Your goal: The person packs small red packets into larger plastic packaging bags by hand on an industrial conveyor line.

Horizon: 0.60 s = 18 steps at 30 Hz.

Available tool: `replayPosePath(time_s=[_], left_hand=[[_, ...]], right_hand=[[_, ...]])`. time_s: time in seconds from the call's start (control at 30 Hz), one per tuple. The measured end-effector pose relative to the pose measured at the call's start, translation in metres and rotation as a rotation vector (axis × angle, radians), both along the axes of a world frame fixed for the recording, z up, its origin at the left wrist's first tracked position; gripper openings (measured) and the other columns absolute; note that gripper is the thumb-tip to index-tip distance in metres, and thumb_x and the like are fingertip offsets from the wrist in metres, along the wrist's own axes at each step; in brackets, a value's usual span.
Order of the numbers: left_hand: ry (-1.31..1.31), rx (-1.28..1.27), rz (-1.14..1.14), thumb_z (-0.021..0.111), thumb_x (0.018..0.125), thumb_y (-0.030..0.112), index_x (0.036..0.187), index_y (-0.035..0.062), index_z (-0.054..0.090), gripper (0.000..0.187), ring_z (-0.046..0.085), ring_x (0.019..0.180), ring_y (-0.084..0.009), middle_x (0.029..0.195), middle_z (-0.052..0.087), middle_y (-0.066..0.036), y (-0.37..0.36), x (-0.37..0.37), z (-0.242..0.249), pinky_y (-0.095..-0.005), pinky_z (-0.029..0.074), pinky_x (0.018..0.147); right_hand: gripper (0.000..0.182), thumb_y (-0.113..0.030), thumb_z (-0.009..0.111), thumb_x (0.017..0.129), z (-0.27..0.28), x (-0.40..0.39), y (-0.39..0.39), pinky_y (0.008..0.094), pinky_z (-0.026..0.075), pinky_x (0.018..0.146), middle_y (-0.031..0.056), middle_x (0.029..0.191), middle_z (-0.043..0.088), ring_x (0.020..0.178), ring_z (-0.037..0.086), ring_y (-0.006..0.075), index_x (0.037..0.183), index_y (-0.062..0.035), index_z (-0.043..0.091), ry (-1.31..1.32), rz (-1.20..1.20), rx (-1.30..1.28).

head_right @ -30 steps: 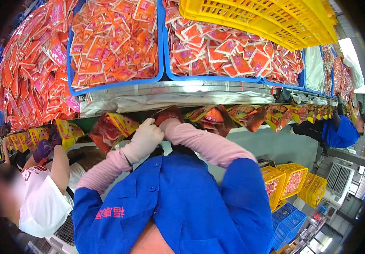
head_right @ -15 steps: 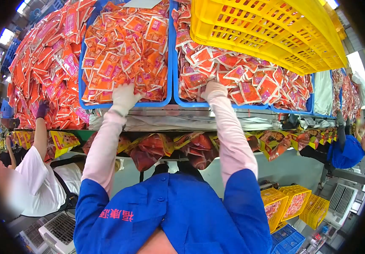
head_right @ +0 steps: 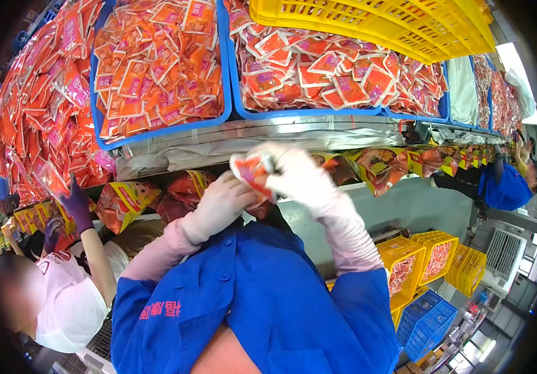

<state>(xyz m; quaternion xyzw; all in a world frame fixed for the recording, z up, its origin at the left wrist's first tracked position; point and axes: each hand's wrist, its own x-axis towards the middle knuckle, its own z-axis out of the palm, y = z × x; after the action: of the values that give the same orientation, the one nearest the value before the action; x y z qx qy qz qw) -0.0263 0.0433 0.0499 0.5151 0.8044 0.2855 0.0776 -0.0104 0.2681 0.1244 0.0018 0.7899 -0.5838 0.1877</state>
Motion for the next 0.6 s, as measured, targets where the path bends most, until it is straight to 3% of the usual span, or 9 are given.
replayPosePath(time_s=[0.03, 0.1, 0.13, 0.23, 0.33, 0.4, 0.43, 0.5, 0.6], left_hand=[[0.14, -0.105, 0.03, 0.074, 0.077, 0.024, 0.102, 0.011, 0.073, 0.028, 0.064, 0.107, -0.0254, 0.103, 0.071, -0.006, 0.0, 0.003, -0.009, -0.0499, 0.041, 0.109], [0.114, -0.463, 0.002, 0.076, 0.072, 0.036, 0.102, 0.0078, 0.073, 0.041, 0.061, 0.111, -0.0258, 0.105, 0.069, -0.009, -0.023, 0.01, -0.016, -0.0579, 0.026, 0.119], [0.07, -0.571, -0.098, 0.079, 0.066, 0.045, 0.103, 0.004, 0.072, 0.056, 0.06, 0.112, -0.027, 0.104, 0.068, -0.011, -0.034, 0.005, 0.003, -0.0604, 0.022, 0.121], [0.335, -0.514, -0.079, 0.066, 0.078, 0.021, 0.083, 0.0087, 0.073, 0.015, 0.065, 0.092, -0.024, 0.081, 0.067, -0.008, -0.057, 0.007, -0.019, -0.0555, 0.031, 0.118], [0.338, -0.38, -0.068, 0.06, 0.076, 0.013, 0.071, 0.0128, 0.069, 0.01, 0.065, 0.081, -0.0203, 0.07, 0.064, -0.003, -0.06, 0.01, -0.019, -0.0526, 0.038, 0.113], [0.274, -0.424, -0.041, 0.064, 0.076, 0.015, 0.072, 0.0123, 0.07, 0.007, 0.065, 0.082, -0.0225, 0.072, 0.065, -0.004, -0.059, 0.008, -0.013, -0.0509, 0.042, 0.107], [0.245, -0.473, -0.033, 0.067, 0.075, 0.016, 0.071, 0.0116, 0.069, 0.006, 0.065, 0.081, -0.0249, 0.073, 0.066, -0.006, -0.06, 0.003, -0.007, -0.0489, 0.045, 0.103], [-0.121, -0.042, 0.197, 0.074, 0.072, 0.018, 0.072, 0.0093, 0.068, 0.011, 0.063, 0.08, -0.0313, 0.074, 0.066, -0.009, -0.065, -0.026, 0.021, -0.0466, 0.047, 0.09], [0.164, 0.055, 0.51, 0.075, 0.078, 0.017, 0.076, 0.008, 0.068, 0.012, 0.063, 0.081, -0.0344, 0.079, 0.066, -0.012, -0.061, -0.103, 0.037, -0.0455, 0.046, 0.079]], right_hand=[[0.032, -0.007, 0.073, 0.083, -0.014, 0.008, -0.017, 0.0342, 0.057, 0.08, 0.0158, 0.113, 0.07, 0.093, 0.071, 0.0217, 0.115, -0.0057, 0.065, 0.17, 0.142, 0.302], [0.03, -0.007, 0.069, 0.083, -0.043, 0.017, -0.041, 0.0362, 0.058, 0.081, 0.0203, 0.113, 0.07, 0.096, 0.072, 0.0279, 0.113, -0.0044, 0.066, 0.251, 0.408, 0.742], [0.026, -0.006, 0.066, 0.085, -0.044, 0.014, -0.055, 0.0379, 0.058, 0.08, 0.0197, 0.109, 0.071, 0.097, 0.072, 0.0298, 0.111, -0.0038, 0.067, 0.147, 0.517, 0.791], [0.018, -0.014, 0.06, 0.089, -0.057, 0.002, -0.108, 0.0426, 0.059, 0.077, 0.0164, 0.1, 0.074, 0.093, 0.073, 0.0323, 0.099, -0.0043, 0.072, -0.041, 0.922, 0.886], [0.023, -0.022, 0.061, 0.089, -0.187, -0.012, -0.138, 0.0437, 0.058, 0.08, 0.0154, 0.098, 0.076, 0.093, 0.073, 0.0326, 0.094, -0.008, 0.078, -0.095, 0.729, 0.906], [0.025, -0.027, 0.063, 0.087, -0.238, -0.012, -0.151, 0.0445, 0.057, 0.082, 0.0165, 0.101, 0.075, 0.094, 0.073, 0.033, 0.098, -0.0105, 0.078, -0.102, 0.594, 0.662], [0.025, -0.026, 0.062, 0.086, -0.214, -0.03, -0.157, 0.0444, 0.056, 0.084, 0.0183, 0.104, 0.074, 0.095, 0.072, 0.035, 0.098, -0.0095, 0.077, -0.512, 0.587, 0.491], [0.027, -0.026, 0.062, 0.085, -0.137, -0.023, -0.122, 0.0444, 0.055, 0.088, 0.0175, 0.103, 0.074, 0.097, 0.071, 0.0351, 0.099, -0.008, 0.077, 0.015, 0.64, 0.314], [0.03, -0.029, 0.065, 0.085, -0.033, -0.079, -0.05, 0.0457, 0.053, 0.091, 0.0166, 0.096, 0.073, 0.1, 0.07, 0.0341, 0.105, -0.0097, 0.076, 0.102, 0.423, 0.397]])
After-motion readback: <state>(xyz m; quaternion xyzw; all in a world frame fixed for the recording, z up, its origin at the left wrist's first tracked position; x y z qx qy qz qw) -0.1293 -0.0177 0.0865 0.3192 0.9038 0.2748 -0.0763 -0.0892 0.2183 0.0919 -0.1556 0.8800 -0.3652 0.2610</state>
